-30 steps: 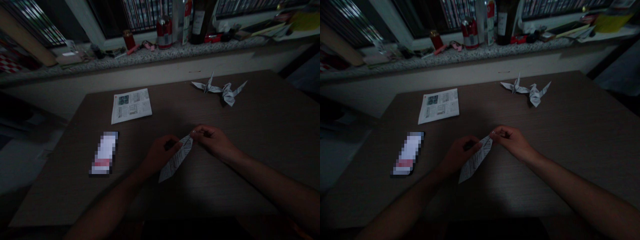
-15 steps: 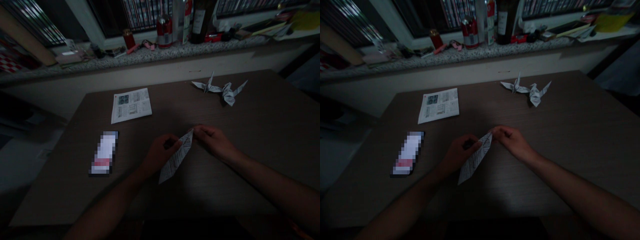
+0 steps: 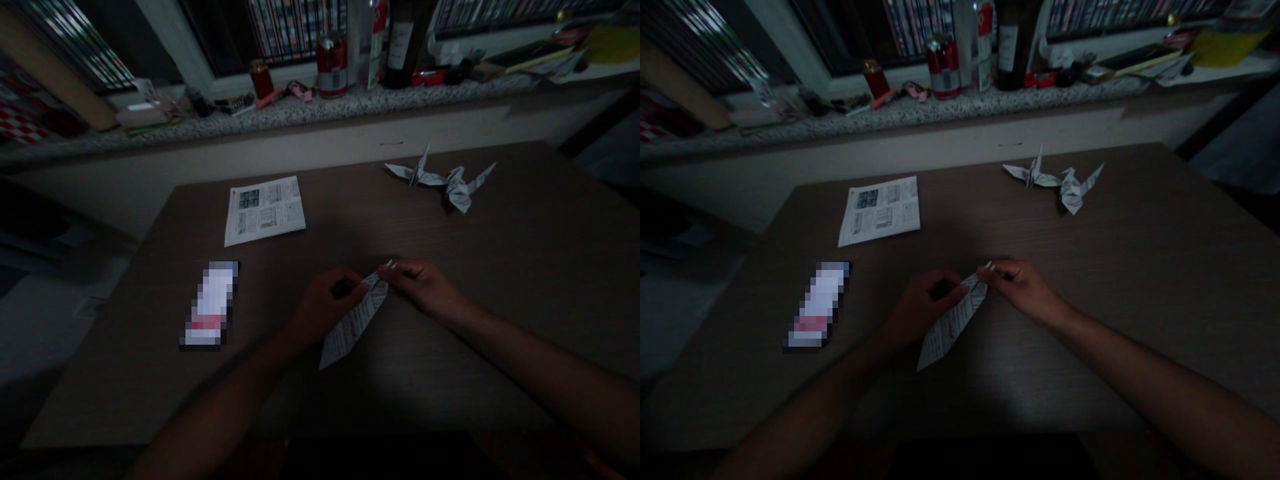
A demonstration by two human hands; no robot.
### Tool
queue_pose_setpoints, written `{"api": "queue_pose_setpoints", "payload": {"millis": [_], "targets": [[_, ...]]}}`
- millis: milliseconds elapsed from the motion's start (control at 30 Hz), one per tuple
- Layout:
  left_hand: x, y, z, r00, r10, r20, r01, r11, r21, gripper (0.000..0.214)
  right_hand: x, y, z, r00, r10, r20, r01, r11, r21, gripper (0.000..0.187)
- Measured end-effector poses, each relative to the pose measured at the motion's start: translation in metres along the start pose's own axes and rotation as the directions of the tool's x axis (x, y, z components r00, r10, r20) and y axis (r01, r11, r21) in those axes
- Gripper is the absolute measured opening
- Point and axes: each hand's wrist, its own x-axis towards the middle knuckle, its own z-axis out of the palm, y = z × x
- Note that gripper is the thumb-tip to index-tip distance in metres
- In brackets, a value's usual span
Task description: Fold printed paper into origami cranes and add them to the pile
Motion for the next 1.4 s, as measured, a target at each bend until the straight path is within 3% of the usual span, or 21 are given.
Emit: {"api": "queue_pose_setpoints", "payload": {"millis": [267,400,700,867,1000,1200,1400], "targets": [[-0.002,0.005,0.0,1.0,0.007,0.025,-0.007,1.0,-0.009,0.021,0.003,0.012,0.002,0.992,0.118,0.045,-0.126,0.936,0.329,0.048],[0.0,0.0,0.0,1.0,-0.028,-0.007,0.028,0.999,-0.041,0.023,0.004,0.012,0.001,0.993,0.096,0.073,-0.116,0.922,0.369,0.05],[0.009,-0.012,0.0,0.984,-0.075,-0.164,0.064,0.996,-0.069,0.027,0.009,0.012,0.001,0.986,0.056,0.155,-0.076,0.989,0.128,0.035],[0.013,-0.016,-0.003,0.992,-0.045,-0.118,0.045,0.999,-0.001,0.019,0.014,0.015,-0.003,0.997,0.042,0.065,-0.046,0.998,0.047,0.034],[0.015,-0.017,-0.004,0.991,-0.016,-0.134,0.017,1.0,0.004,0.022,0.017,0.017,-0.005,0.999,-0.036,-0.038,0.032,0.996,-0.088,0.031],[0.018,-0.016,-0.002,0.993,0.044,-0.11,-0.012,0.962,0.274,0.01,0.021,0.024,-0.005,0.978,-0.183,-0.105,0.133,0.922,-0.364,0.022],[0.019,-0.021,0.002,0.987,0.141,-0.082,-0.085,0.874,0.478,0.011,0.024,0.027,-0.004,0.956,-0.29,-0.046,0.225,0.824,-0.52,0.012]]}}
